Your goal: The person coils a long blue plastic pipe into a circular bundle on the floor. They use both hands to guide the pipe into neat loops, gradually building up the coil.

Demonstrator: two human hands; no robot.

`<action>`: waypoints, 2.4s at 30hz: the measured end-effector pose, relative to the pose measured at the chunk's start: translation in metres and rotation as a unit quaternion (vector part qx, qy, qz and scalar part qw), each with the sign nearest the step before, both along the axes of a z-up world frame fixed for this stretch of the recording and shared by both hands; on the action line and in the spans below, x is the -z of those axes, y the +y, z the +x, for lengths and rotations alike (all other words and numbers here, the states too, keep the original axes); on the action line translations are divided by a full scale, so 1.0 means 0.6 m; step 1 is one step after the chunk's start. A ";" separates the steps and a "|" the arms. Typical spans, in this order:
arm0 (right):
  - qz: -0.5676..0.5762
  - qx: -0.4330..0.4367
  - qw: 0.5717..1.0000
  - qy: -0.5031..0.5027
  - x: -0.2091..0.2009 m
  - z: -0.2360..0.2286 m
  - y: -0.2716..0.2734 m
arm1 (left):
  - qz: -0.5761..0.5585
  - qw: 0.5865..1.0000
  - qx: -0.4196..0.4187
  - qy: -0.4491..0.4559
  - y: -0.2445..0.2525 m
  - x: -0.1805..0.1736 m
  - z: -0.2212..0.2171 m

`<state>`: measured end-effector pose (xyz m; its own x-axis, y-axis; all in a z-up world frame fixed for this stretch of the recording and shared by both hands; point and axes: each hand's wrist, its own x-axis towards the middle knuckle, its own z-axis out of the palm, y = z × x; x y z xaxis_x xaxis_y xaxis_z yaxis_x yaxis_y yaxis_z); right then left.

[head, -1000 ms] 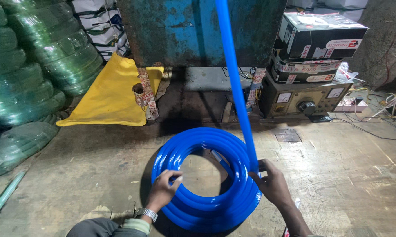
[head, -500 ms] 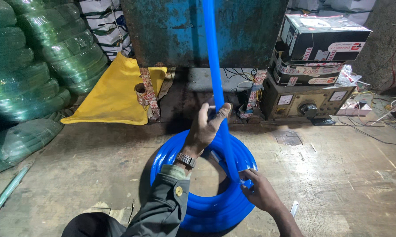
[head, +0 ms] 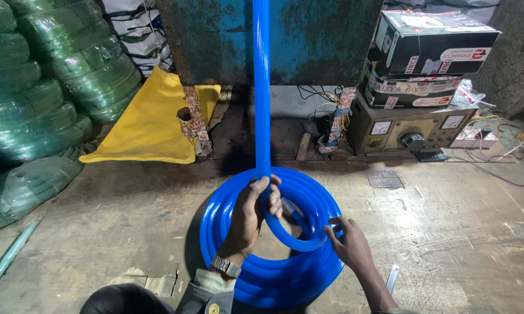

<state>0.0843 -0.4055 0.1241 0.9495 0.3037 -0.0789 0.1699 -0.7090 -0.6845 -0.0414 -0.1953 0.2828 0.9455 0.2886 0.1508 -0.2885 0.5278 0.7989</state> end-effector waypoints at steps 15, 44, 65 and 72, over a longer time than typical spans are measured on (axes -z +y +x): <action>0.061 0.096 0.970 0.215 -0.037 -0.019 0.018 | 0.071 0.995 -0.030 0.067 -0.062 0.042 -0.040; -0.020 0.052 0.990 0.133 0.093 0.020 0.000 | 0.198 0.973 -0.047 0.108 -0.043 0.113 -0.068; -0.002 0.064 0.980 0.188 0.024 -0.013 0.013 | 0.184 0.968 -0.046 0.163 -0.010 0.174 -0.087; -0.023 0.047 0.984 0.173 0.069 0.001 0.007 | 0.191 0.967 -0.047 0.164 0.015 0.197 -0.099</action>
<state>0.0852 -0.4012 0.0826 0.8870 0.2053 -0.4136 -0.1345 -0.7421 -0.6567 -0.1008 -0.1864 0.1646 0.9328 0.3581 -0.0402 -0.0188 0.1597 0.9870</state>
